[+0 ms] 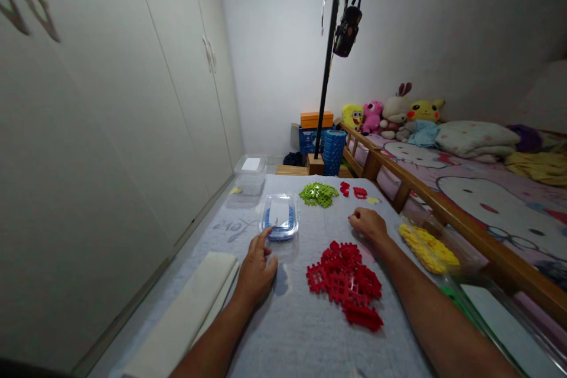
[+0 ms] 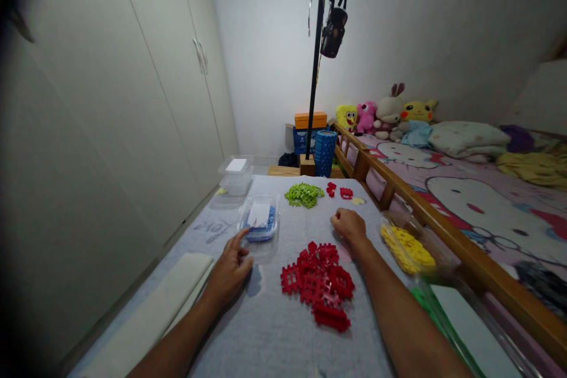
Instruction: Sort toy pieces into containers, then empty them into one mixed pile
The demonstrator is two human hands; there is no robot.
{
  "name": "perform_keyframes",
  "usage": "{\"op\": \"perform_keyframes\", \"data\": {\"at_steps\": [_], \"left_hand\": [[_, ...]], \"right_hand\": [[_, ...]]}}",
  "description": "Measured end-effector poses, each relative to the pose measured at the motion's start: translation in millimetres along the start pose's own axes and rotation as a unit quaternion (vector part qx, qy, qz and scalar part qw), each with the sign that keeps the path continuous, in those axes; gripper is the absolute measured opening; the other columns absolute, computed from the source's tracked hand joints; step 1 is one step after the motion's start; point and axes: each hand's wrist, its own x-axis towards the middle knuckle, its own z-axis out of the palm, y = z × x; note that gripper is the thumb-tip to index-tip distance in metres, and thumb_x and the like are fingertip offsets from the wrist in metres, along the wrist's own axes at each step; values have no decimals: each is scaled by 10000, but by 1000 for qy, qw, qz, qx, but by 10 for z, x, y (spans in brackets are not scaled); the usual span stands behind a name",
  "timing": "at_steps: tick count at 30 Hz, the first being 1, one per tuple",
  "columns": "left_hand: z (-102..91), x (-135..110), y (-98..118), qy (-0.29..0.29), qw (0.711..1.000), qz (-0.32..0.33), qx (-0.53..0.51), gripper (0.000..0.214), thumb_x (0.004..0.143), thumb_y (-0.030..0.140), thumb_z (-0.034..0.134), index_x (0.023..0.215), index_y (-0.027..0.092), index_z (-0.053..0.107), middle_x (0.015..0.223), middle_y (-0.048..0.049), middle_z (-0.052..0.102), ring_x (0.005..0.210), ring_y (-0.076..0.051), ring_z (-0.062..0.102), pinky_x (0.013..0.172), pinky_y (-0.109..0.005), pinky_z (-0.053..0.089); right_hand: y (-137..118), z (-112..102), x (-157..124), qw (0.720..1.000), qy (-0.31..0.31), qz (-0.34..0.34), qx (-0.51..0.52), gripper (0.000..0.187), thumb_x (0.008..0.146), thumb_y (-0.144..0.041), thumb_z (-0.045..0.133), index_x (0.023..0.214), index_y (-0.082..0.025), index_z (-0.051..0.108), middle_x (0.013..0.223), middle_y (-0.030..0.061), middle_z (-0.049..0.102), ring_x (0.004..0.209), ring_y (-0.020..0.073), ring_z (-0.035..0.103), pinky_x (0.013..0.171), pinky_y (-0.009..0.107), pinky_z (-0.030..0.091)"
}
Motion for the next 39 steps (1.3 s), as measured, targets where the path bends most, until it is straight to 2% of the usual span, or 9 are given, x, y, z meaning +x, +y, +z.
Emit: {"op": "perform_keyframes", "data": {"at_steps": [4,8,11,14,18,21,27,34,39], "left_hand": [[-3,5,2,-1,1000,2,2,679,770,150,508,1442,222,443,1255,-76,557,929,-174,611,873,-335,518],[0,8,-7,1,1000,-1,9,680,773,151,511,1446,220,443,1264,-80,558,925,-172,612,879,-334,516],[3,4,-9,3,1000,0,10,684,772,152,514,1447,230,443,1277,-75,559,923,-167,616,872,-322,516],[1,0,-6,3,1000,3,12,680,770,154,516,1442,229,449,1278,-75,561,929,-168,618,874,-320,516],[-3,4,-9,-1,1000,4,9,675,775,161,516,1443,225,442,1281,-82,557,922,-173,616,872,-334,520],[-2,9,-16,-1,1000,4,5,674,777,167,514,1444,229,438,1288,-82,553,931,-175,618,872,-336,519],[-2,4,-11,1,1000,2,8,679,771,168,515,1443,236,443,1291,-78,551,931,-173,615,877,-335,517],[0,1,2,8,1000,6,10,667,776,180,516,1438,233,454,1254,-74,572,922,-176,617,874,-334,520],[-1,2,-12,6,1000,7,11,666,783,191,513,1444,235,447,1252,-71,567,927,-174,619,859,-327,522]], "right_hand": [[-15,-82,-130,999,8,-24,25,277,874,-291,493,823,-182,743,871,88,750,817,189,638,646,271,341],[-9,-60,-159,996,77,-29,31,275,886,-250,497,967,-164,745,1005,113,734,940,205,624,777,263,382],[9,18,-163,997,72,-34,1,286,862,-239,549,1050,-141,740,1078,160,704,1013,233,608,851,276,384],[23,79,-183,999,29,-38,21,261,875,-250,521,950,-151,750,982,137,722,906,211,626,763,269,385],[1,65,-209,991,-21,-103,81,301,888,-274,481,769,-157,732,789,80,729,741,170,614,667,261,357],[-25,45,-221,984,-9,-126,125,289,871,-297,496,790,-158,737,768,65,730,719,167,614,671,256,371],[25,145,-232,978,25,-101,180,270,855,-300,489,814,-172,723,774,54,724,718,176,629,688,260,407],[101,314,-135,984,113,-97,103,201,855,-266,527,877,-180,707,1012,101,715,984,219,612,909,294,404],[112,375,76,989,88,-96,72,275,910,-306,503,1067,-157,672,1160,124,691,1084,231,595,971,307,390]]}}
